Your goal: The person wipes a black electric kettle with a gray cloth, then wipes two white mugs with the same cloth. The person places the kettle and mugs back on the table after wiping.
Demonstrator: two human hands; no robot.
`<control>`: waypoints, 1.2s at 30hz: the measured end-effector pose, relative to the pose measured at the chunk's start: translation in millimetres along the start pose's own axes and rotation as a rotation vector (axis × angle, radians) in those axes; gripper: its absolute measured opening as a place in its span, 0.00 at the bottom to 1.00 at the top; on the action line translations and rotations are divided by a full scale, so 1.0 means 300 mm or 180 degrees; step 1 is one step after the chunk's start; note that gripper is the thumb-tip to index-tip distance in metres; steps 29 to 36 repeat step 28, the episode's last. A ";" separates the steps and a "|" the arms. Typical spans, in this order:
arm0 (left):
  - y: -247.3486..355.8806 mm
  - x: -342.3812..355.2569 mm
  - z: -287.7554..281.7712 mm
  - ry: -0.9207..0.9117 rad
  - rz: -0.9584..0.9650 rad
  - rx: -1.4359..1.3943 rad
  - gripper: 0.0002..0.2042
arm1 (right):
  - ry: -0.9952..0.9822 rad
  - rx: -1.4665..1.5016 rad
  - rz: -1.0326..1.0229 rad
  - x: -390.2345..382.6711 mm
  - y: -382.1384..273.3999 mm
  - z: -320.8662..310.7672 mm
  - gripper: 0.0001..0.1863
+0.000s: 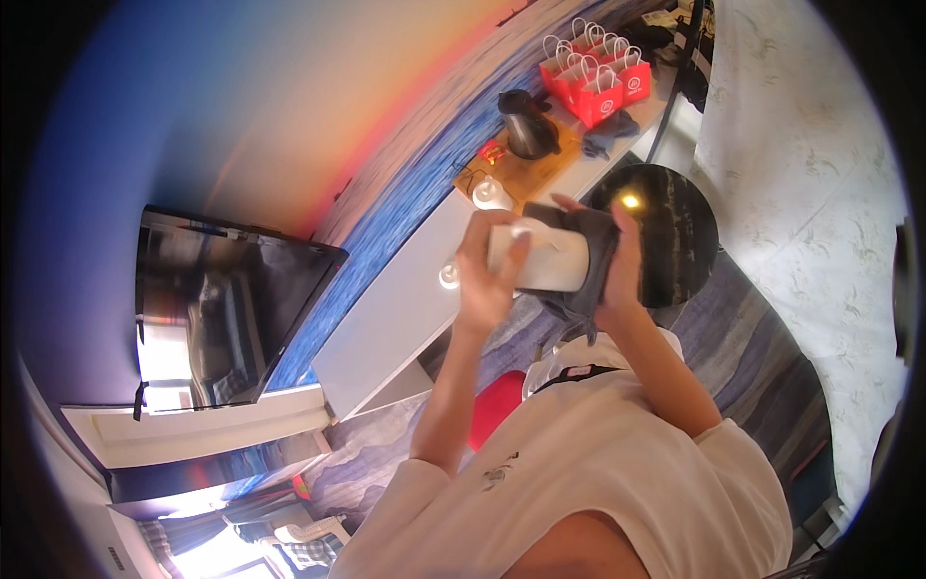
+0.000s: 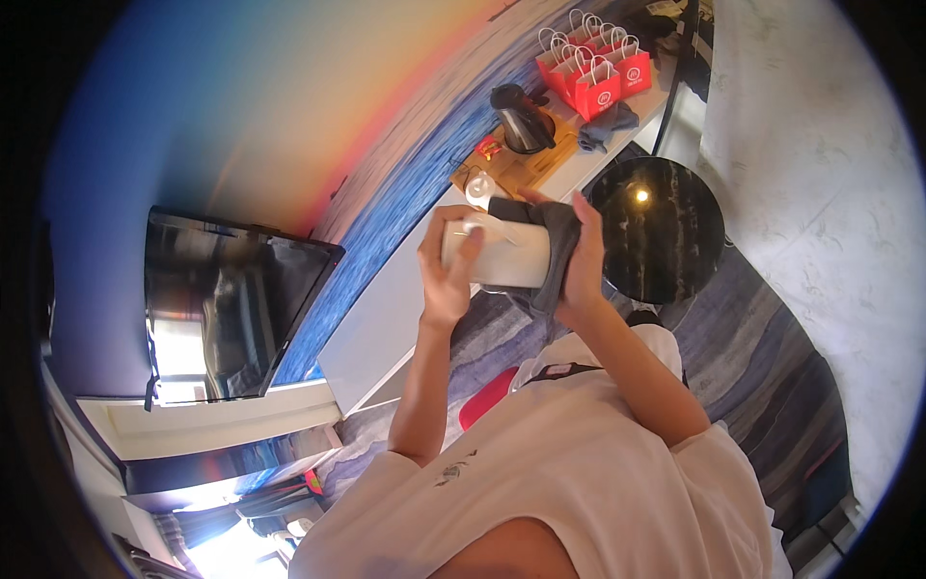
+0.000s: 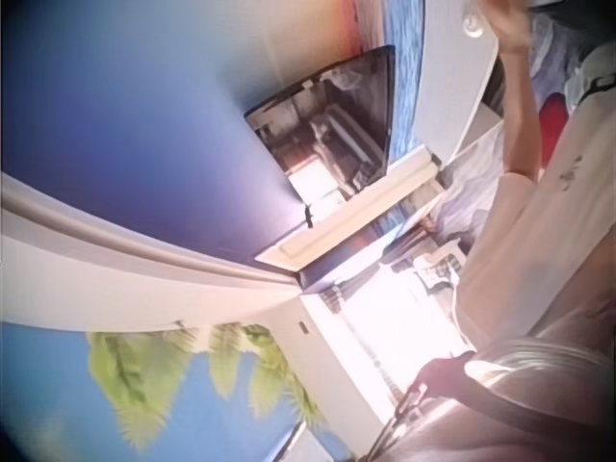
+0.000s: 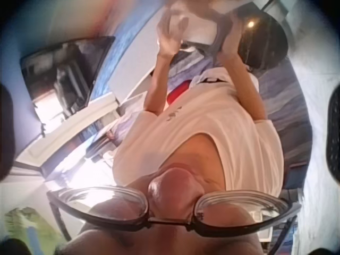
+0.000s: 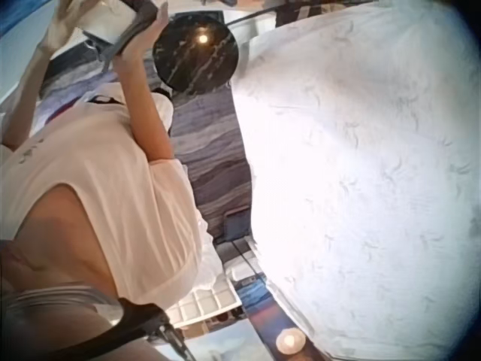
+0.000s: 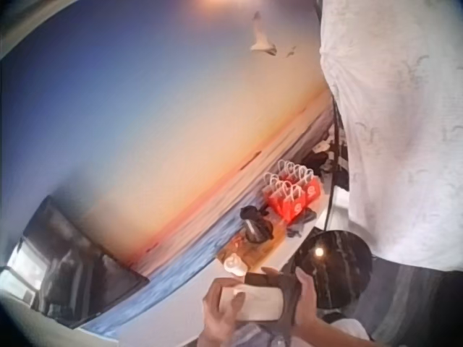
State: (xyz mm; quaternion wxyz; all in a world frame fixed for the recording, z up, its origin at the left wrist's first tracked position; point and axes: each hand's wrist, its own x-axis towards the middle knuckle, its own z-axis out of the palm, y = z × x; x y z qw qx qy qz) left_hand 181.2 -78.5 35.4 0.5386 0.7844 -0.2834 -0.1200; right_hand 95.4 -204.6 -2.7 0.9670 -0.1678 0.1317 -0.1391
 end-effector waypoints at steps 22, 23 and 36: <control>-0.034 -0.370 -0.339 0.1878 0.0338 -0.1413 0.14 | -0.2279 -0.4545 -0.3601 -0.170 0.262 0.441 0.35; -0.023 -0.385 -0.365 0.1942 0.0659 -0.1063 0.14 | -0.2407 -0.4142 -0.3242 -0.163 0.282 0.442 0.35; 0.040 -0.442 -0.462 0.2032 0.1506 -0.0494 0.15 | -0.2329 -0.3489 -0.1341 -0.200 0.352 0.432 0.38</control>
